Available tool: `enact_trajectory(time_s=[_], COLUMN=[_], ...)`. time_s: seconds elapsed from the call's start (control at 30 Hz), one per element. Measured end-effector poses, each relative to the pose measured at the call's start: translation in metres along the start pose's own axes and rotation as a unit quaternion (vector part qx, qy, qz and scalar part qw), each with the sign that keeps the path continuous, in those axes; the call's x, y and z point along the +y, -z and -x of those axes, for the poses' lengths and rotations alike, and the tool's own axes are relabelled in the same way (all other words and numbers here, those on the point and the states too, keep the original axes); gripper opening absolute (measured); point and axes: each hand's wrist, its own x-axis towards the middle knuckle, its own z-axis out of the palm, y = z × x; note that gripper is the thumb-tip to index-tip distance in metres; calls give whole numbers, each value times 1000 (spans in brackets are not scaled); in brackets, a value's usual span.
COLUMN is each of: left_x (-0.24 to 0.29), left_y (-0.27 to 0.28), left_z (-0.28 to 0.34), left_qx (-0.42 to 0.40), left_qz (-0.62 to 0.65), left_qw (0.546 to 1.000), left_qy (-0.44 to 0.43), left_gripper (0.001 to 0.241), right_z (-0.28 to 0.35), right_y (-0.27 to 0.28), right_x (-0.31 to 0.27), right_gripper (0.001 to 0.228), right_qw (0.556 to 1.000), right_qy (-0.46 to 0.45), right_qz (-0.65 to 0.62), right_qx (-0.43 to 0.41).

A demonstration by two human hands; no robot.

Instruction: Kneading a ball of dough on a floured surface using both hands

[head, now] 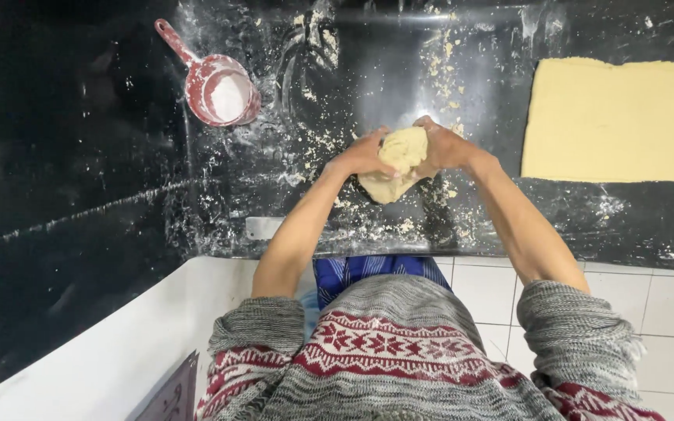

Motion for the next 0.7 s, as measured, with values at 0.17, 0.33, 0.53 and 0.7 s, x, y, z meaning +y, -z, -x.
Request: enact_trajectory(time_s=[0.17, 0.33, 0.53, 0.7], left_x=[-6, -25, -41, -27], left_y=[-48, -89, -99, -75], left_z=[-33, -41, -74, -89], left_qx=[10, 133, 171, 172], left_qz=[-109, -121, -140, -97], left_qw=[994, 983, 975, 977], left_qy=[6, -47, 25, 84], left_gripper=[118, 90, 83, 81], right_z=[20, 7, -24, -64], right_y=[-21, -50, -53, -33], right_x=[26, 64, 84, 88], right_gripper=[127, 119, 99, 99], right_qw=[986, 971, 953, 963], right_qy=[-2, 21, 18, -22], right_qz=[157, 166, 162, 152], right_qx=[59, 170, 255, 223])
